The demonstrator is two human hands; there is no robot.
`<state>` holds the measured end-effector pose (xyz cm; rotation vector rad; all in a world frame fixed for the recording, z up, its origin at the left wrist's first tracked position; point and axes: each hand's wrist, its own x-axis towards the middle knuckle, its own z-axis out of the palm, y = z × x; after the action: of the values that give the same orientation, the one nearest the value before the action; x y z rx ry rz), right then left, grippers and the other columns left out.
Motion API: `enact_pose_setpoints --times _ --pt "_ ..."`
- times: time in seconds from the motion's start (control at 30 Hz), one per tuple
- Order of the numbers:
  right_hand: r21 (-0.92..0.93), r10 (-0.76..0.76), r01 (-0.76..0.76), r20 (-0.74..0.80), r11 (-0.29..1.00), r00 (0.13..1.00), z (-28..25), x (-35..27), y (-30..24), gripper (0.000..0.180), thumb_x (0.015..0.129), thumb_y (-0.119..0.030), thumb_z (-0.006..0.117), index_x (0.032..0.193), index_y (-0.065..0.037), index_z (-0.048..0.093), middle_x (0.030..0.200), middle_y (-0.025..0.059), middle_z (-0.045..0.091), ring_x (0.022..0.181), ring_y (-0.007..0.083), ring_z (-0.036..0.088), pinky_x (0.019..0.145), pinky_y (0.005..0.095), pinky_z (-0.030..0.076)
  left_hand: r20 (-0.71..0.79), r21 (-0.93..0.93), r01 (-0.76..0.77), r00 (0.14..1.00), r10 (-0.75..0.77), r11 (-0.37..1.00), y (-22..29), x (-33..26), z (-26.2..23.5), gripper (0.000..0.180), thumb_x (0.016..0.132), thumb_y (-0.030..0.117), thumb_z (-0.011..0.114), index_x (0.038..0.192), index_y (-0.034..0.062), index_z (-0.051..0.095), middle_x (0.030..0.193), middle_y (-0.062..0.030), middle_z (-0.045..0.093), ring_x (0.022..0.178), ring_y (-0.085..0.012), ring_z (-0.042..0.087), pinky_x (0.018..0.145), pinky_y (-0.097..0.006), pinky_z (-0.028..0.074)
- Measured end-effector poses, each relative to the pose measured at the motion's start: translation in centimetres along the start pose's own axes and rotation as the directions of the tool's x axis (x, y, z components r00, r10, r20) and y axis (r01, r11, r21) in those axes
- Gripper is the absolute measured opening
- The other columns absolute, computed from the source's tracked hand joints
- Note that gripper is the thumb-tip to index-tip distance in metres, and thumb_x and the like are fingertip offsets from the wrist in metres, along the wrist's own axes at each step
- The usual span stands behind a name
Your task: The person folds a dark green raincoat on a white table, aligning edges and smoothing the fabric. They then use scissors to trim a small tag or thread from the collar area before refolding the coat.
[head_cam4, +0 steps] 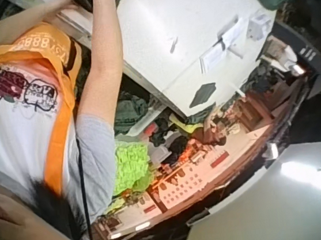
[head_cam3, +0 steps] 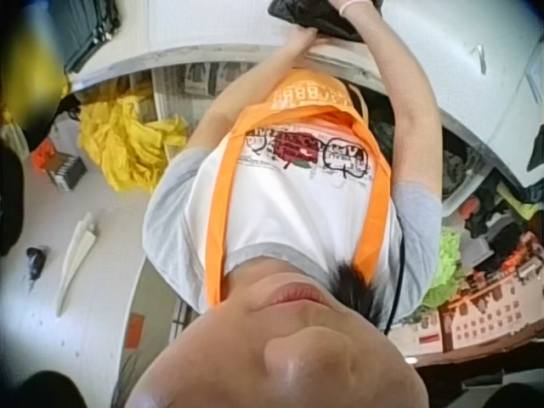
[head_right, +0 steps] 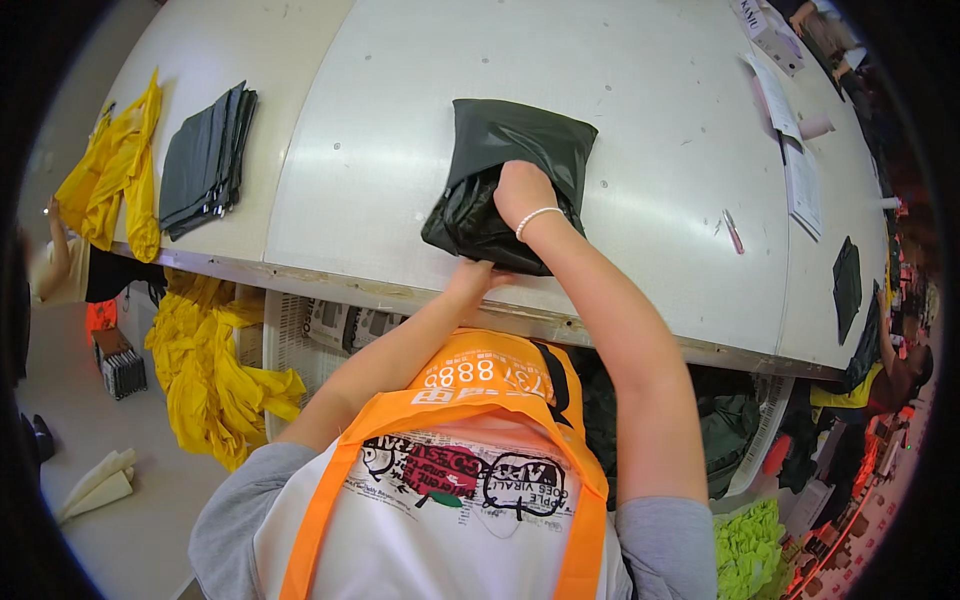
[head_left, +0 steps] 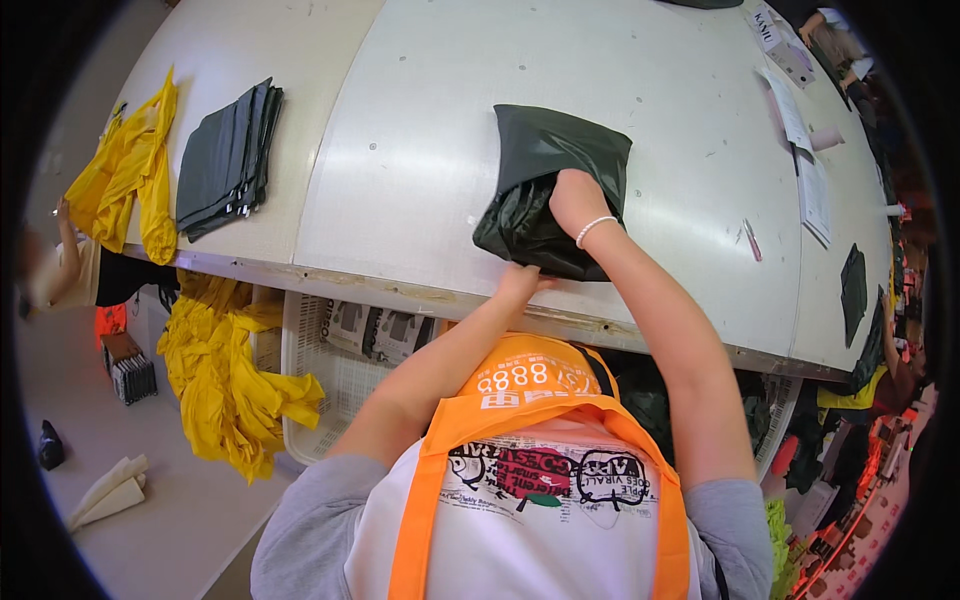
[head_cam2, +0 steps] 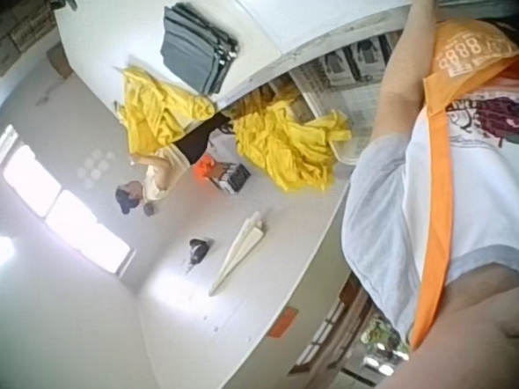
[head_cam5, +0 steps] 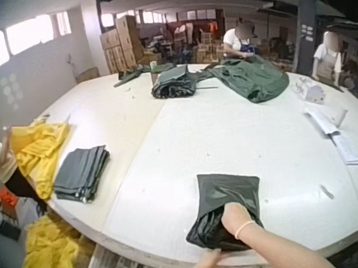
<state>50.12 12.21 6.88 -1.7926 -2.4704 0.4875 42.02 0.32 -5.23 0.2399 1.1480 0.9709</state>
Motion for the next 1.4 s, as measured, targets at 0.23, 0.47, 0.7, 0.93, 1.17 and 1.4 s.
enact_pose_setpoints --times 0.23,0.47,0.7,0.93,1.17,1.4 --pt "0.381 0.135 -0.182 0.147 0.907 0.980 1.4 -2.2 2.0 0.043 0.088 -0.027 0.044 0.076 0.010 0.062 0.086 0.0320 0.060 0.086 0.0482 0.056 0.082 0.0461 0.044 0.510 0.799 -0.467 0.860 -0.015 0.379 6.4 -6.8 4.5 0.026 0.091 0.016 0.047 0.095 -0.0039 0.064 0.084 -0.0169 0.066 0.084 -0.0323 0.064 0.074 -0.038 0.052" --pt "0.503 -0.022 0.023 -0.007 0.864 1.000 -0.8 -1.9 4.6 0.037 0.086 -0.021 0.041 0.073 0.010 0.055 0.081 0.0316 0.056 0.080 0.0444 0.055 0.076 0.0469 0.043 0.680 0.702 -0.688 0.574 0.456 -0.182 8.0 -4.8 7.8 0.030 0.075 -0.004 0.050 0.104 -0.0065 0.058 0.118 -0.0232 0.051 0.109 -0.0434 0.046 0.094 -0.046 0.041" --pt "0.884 0.120 -0.117 0.069 0.452 0.990 0.9 -2.2 5.3 0.034 0.090 -0.020 0.041 0.087 0.011 0.055 0.090 0.0293 0.057 0.081 0.0379 0.055 0.078 0.0416 0.043 0.495 0.754 -0.653 0.635 0.593 0.069 7.4 -3.9 9.1 0.043 0.077 -0.005 0.049 0.120 -0.0097 0.043 0.125 -0.0275 0.042 0.111 -0.0446 0.045 0.091 -0.045 0.042" --pt "0.266 -0.148 0.179 -0.132 0.947 0.980 0.7 -3.0 6.6 0.015 0.085 -0.008 0.049 0.082 0.003 0.059 0.082 0.0243 0.062 0.080 0.0386 0.061 0.073 0.0452 0.048 0.580 0.786 -0.299 0.660 0.478 -0.541 6.3 -0.8 8.2 0.028 0.078 0.011 0.054 0.102 -0.0048 0.058 0.112 -0.0201 0.053 0.104 -0.0329 0.049 0.088 -0.037 0.043" --pt "-0.044 -0.131 0.123 -0.347 0.991 0.929 4.1 0.2 9.8 0.027 0.087 -0.020 0.050 0.097 -0.001 0.066 0.097 0.0212 0.065 0.088 0.0367 0.063 0.079 0.0445 0.050 0.418 0.902 -0.246 0.706 0.572 -0.355 9.0 4.2 9.5 0.014 0.079 0.013 0.056 0.079 0.0011 0.064 0.076 -0.0190 0.065 0.063 -0.0347 0.064 0.057 -0.044 0.052" --pt "0.189 0.271 -0.263 -0.017 0.946 0.963 5.5 0.5 10.4 0.058 0.092 -0.049 0.041 0.124 -0.004 0.056 0.127 0.0210 0.054 0.111 0.0337 0.056 0.093 0.0424 0.045 0.237 0.969 -0.159 0.817 0.525 -0.190 7.9 7.9 6.1 0.042 0.080 0.032 0.056 0.112 0.0052 0.064 0.109 -0.0205 0.064 0.099 -0.0367 0.062 0.086 -0.046 0.049"
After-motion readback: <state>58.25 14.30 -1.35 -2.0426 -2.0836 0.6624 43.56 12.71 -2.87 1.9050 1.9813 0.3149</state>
